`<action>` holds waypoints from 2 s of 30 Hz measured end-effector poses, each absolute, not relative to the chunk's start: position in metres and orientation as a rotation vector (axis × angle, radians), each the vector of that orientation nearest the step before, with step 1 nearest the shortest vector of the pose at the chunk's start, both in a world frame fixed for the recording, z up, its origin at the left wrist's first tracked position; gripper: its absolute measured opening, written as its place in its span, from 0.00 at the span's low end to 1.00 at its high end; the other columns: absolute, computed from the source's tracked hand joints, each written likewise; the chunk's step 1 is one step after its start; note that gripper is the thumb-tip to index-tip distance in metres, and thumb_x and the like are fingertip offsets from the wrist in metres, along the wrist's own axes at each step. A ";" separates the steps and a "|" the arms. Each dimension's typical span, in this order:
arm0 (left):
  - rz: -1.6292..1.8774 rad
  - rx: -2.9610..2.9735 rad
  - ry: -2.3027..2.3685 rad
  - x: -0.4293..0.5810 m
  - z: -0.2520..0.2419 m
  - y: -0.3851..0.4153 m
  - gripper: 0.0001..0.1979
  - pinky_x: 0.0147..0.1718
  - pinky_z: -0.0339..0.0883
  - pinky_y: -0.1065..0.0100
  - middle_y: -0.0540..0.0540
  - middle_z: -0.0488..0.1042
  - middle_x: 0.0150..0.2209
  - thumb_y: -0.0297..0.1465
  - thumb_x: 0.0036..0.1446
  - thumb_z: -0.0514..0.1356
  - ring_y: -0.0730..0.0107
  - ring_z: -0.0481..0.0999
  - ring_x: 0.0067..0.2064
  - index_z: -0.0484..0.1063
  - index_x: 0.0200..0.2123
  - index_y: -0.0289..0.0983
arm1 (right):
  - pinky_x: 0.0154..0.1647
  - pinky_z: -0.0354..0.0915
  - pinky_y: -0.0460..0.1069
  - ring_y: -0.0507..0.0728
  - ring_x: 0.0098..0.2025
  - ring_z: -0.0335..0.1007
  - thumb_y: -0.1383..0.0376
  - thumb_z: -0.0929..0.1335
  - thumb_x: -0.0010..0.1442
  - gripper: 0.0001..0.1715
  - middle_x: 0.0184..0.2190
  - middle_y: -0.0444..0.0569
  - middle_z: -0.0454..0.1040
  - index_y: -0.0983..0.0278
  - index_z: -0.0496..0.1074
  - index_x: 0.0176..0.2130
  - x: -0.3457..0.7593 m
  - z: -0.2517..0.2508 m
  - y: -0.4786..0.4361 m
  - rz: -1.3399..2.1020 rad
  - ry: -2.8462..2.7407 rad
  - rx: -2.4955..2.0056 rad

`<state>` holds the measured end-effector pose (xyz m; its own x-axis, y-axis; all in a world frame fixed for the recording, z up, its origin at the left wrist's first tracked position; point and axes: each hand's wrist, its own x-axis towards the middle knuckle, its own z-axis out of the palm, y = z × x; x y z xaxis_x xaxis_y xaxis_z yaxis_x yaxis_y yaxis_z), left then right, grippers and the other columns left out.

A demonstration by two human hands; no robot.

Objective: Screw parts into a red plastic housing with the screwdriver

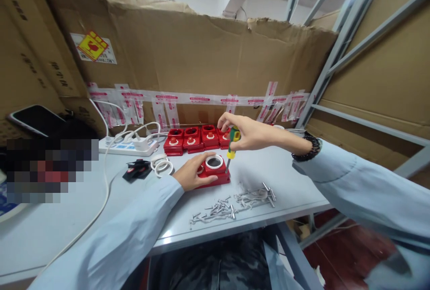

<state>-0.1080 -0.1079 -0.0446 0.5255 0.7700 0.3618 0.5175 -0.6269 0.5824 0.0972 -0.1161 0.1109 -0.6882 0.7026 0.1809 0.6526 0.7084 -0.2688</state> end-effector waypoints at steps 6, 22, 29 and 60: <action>0.854 2.390 1.057 -0.108 -0.044 -0.108 0.32 0.51 0.64 0.58 0.41 0.68 0.55 0.43 0.51 0.61 0.55 0.70 0.53 0.59 0.57 0.40 | 0.31 0.59 0.49 0.55 0.33 0.68 0.58 0.67 0.53 0.17 0.34 0.52 0.74 0.66 0.65 0.40 0.097 0.107 -0.114 -0.008 -2.633 -1.206; 0.836 2.391 1.053 -0.108 -0.044 -0.107 0.31 0.52 0.64 0.57 0.41 0.68 0.55 0.42 0.51 0.61 0.55 0.70 0.53 0.58 0.57 0.41 | 0.23 0.58 0.47 0.53 0.25 0.66 0.54 0.69 0.49 0.23 0.30 0.49 0.72 0.64 0.63 0.41 0.098 0.113 -0.115 0.134 -2.662 -1.387; 0.834 2.377 1.072 -0.109 -0.046 -0.106 0.33 0.49 0.66 0.57 0.40 0.67 0.56 0.43 0.50 0.62 0.55 0.70 0.53 0.57 0.57 0.41 | 0.25 0.58 0.45 0.51 0.27 0.64 0.67 0.70 0.45 0.24 0.30 0.44 0.71 0.62 0.60 0.42 0.102 0.113 -0.115 0.259 -2.675 -1.164; 1.018 2.826 0.965 -0.108 -0.020 -0.132 0.19 0.58 0.47 0.49 0.43 0.62 0.58 0.45 0.49 0.63 0.46 0.52 0.63 0.73 0.42 0.43 | 0.26 0.57 0.45 0.48 0.26 0.58 0.64 0.67 0.52 0.14 0.25 0.40 0.63 0.63 0.61 0.40 0.104 0.096 -0.150 0.387 -2.276 -0.974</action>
<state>-0.1076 -0.1319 -0.0198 0.6046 0.5438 0.5820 0.5524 -0.8127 0.1854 0.1040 -0.1501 0.0961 -0.5320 0.7287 0.4312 0.5453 0.6844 -0.4839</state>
